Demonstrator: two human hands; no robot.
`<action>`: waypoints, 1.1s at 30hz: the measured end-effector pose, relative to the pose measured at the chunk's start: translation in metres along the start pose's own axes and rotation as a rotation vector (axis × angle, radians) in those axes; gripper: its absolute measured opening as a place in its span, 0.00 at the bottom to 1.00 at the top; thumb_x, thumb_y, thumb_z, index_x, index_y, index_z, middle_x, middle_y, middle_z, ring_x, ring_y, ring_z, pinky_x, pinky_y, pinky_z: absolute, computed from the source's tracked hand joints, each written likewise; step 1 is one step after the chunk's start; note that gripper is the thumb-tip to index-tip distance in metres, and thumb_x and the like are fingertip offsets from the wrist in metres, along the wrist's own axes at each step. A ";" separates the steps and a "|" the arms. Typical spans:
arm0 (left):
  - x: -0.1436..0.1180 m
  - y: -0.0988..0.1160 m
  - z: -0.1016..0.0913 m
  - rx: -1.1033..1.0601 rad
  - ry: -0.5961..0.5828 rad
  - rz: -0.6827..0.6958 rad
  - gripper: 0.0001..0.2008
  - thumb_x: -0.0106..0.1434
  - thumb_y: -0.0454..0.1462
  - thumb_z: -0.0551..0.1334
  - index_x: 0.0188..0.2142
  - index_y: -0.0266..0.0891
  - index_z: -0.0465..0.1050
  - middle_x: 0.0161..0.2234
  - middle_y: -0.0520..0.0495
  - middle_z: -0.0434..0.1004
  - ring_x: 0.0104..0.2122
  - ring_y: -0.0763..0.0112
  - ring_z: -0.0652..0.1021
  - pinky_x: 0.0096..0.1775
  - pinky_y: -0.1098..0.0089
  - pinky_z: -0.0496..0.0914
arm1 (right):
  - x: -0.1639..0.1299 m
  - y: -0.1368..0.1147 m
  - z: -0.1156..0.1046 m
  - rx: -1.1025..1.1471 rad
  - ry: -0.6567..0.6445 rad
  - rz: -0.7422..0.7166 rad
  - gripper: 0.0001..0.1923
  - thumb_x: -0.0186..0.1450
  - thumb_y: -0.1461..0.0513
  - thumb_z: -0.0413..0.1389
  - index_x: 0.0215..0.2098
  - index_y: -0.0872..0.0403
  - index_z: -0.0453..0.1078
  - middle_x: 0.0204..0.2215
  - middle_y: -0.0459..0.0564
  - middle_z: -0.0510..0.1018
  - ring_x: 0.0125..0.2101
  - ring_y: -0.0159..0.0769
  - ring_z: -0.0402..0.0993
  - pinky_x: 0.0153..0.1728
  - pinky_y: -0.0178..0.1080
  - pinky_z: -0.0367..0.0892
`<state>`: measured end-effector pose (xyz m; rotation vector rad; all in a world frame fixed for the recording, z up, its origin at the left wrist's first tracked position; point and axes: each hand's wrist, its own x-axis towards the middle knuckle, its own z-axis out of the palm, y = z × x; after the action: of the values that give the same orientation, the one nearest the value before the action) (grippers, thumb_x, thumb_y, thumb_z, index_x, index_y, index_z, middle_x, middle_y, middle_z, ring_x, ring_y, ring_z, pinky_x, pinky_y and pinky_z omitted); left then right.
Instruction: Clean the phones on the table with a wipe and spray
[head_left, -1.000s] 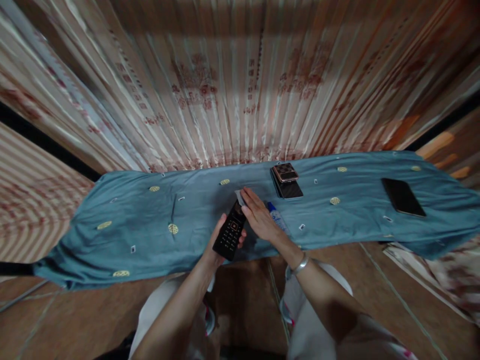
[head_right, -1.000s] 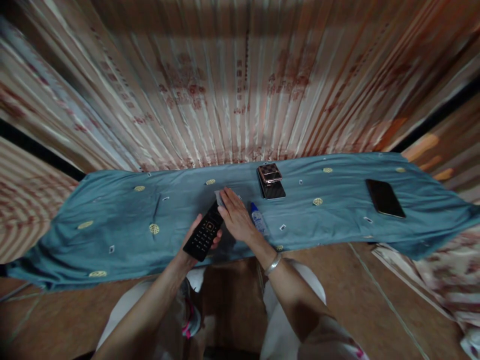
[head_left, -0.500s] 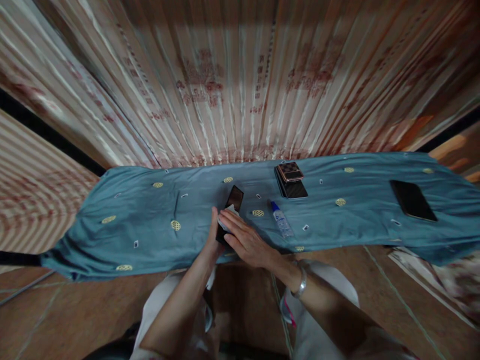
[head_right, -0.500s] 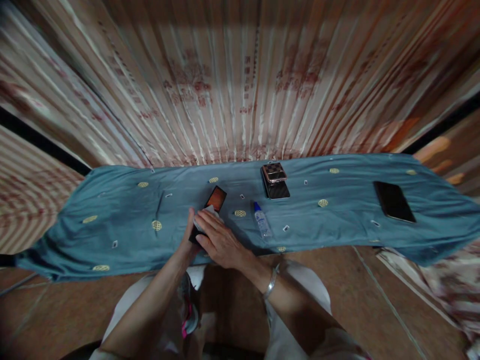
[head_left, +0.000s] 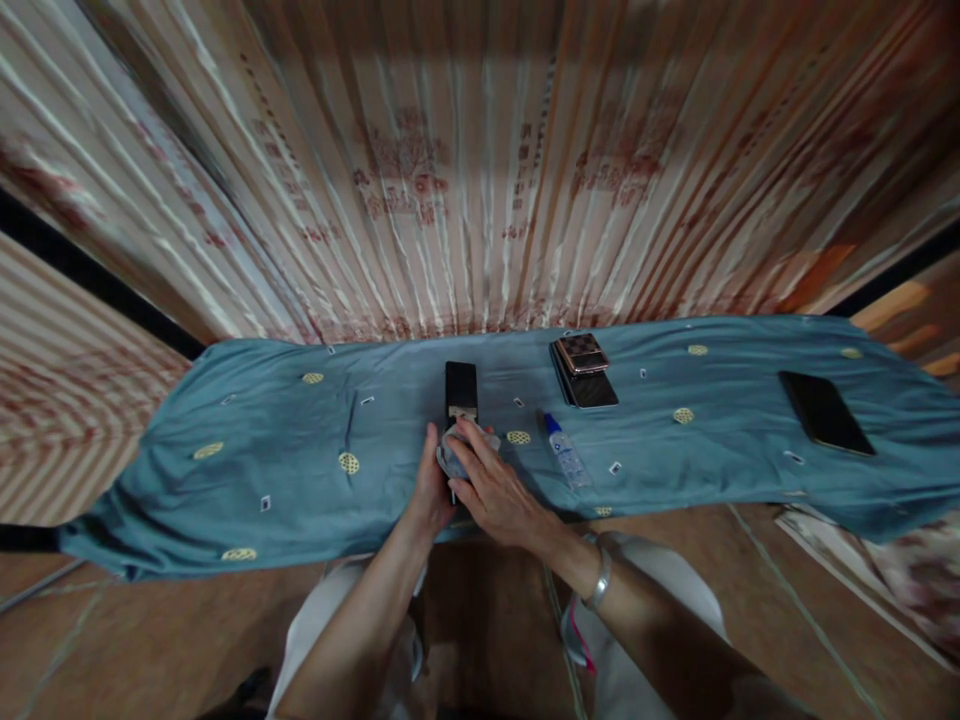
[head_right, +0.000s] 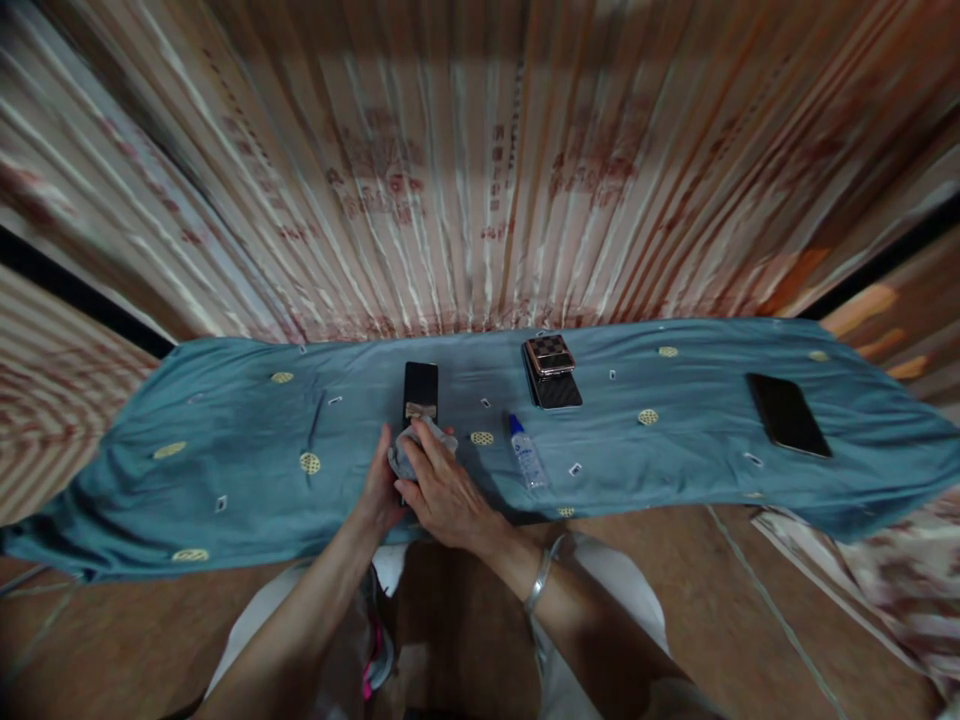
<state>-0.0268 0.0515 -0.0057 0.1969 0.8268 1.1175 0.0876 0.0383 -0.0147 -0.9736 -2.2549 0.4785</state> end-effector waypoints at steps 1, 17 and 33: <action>0.000 0.001 0.000 -0.008 -0.002 -0.004 0.32 0.67 0.54 0.46 0.53 0.32 0.72 0.44 0.38 0.80 0.47 0.58 0.79 0.53 0.61 0.68 | 0.001 0.002 0.001 -0.032 0.013 -0.009 0.26 0.71 0.60 0.45 0.65 0.59 0.52 0.67 0.65 0.50 0.67 0.47 0.46 0.61 0.55 0.57; 0.004 0.003 0.000 0.068 0.147 0.167 0.26 0.67 0.50 0.50 0.51 0.35 0.74 0.46 0.43 0.80 0.52 0.64 0.76 0.56 0.67 0.64 | 0.020 0.006 0.011 -0.143 0.150 0.009 0.25 0.72 0.57 0.42 0.62 0.61 0.59 0.60 0.64 0.64 0.61 0.47 0.57 0.59 0.53 0.60; 0.007 0.007 -0.015 0.408 0.236 0.451 0.20 0.64 0.49 0.56 0.41 0.37 0.78 0.46 0.44 0.80 0.52 0.61 0.74 0.56 0.66 0.63 | 0.023 0.005 0.006 -0.133 0.102 0.016 0.24 0.72 0.56 0.43 0.61 0.59 0.60 0.60 0.62 0.64 0.60 0.46 0.59 0.59 0.51 0.60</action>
<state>-0.0407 0.0565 -0.0161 0.6249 1.2598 1.3993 0.0737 0.0588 -0.0128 -1.0587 -2.2113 0.2819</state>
